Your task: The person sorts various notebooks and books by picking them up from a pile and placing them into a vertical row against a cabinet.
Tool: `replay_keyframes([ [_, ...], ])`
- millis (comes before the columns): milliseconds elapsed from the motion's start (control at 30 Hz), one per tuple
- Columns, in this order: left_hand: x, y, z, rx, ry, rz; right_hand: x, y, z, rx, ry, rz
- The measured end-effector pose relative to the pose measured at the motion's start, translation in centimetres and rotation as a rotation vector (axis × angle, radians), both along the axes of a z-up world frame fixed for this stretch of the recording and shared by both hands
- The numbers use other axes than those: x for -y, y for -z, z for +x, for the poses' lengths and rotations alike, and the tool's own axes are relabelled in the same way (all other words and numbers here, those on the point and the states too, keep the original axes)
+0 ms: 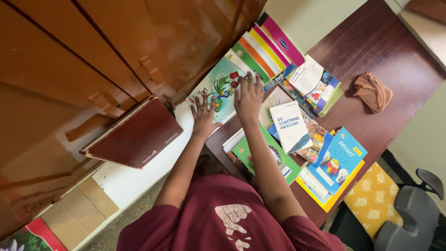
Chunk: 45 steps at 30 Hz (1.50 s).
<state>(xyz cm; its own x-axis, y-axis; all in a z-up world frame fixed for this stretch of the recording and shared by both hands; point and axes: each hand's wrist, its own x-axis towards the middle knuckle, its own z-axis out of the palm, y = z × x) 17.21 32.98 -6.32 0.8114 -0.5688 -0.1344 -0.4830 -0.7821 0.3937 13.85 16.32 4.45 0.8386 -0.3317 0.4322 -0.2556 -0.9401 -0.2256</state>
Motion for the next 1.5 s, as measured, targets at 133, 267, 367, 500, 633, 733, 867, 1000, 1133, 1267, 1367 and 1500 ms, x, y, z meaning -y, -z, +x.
replay_keyframes([
  [133,0.3,-0.2,0.3,-0.010,0.006,0.025,-0.6,-1.2,1.8,-0.086,-0.026,0.053],
  [267,0.1,0.0,0.3,-0.012,0.014,-0.033,-0.7,-1.3,2.1,-0.124,0.000,0.119],
  [367,0.1,0.2,0.5,-0.002,0.028,-0.066,-0.3,-1.4,2.2,-0.094,-0.012,0.115],
  [500,-0.2,0.1,0.8,0.017,0.050,-0.081,-0.1,-1.7,2.7,-0.115,0.007,0.146],
  [633,-0.1,-0.6,1.2,-0.014,0.063,-0.015,0.1,-2.1,3.2,-0.110,0.019,0.156],
  [733,-0.2,-1.0,1.2,-0.025,0.065,0.005,0.0,-2.0,4.3,-0.140,-0.026,0.098],
  [867,-0.2,-1.3,1.1,-0.026,0.056,0.033,-0.5,-1.4,6.0,-0.180,-0.200,-0.106],
  [1000,-0.3,-1.4,0.8,-0.007,0.051,0.026,-0.2,-0.6,6.8,-0.189,-0.210,-0.169],
  [1133,-0.2,-1.0,1.0,0.012,0.051,0.000,0.3,0.4,7.3,-0.187,-0.211,-0.230],
  [1267,-0.2,-0.8,0.9,0.014,0.051,0.010,0.0,0.6,7.9,-0.206,-0.198,-0.189],
  [1367,0.0,-1.0,1.0,0.018,0.046,0.015,-0.4,-0.1,8.1,-0.221,-0.190,-0.179],
  [1500,0.3,-1.1,0.9,0.007,0.032,0.076,-0.3,-1.5,8.2,-0.223,-0.214,-0.151],
])
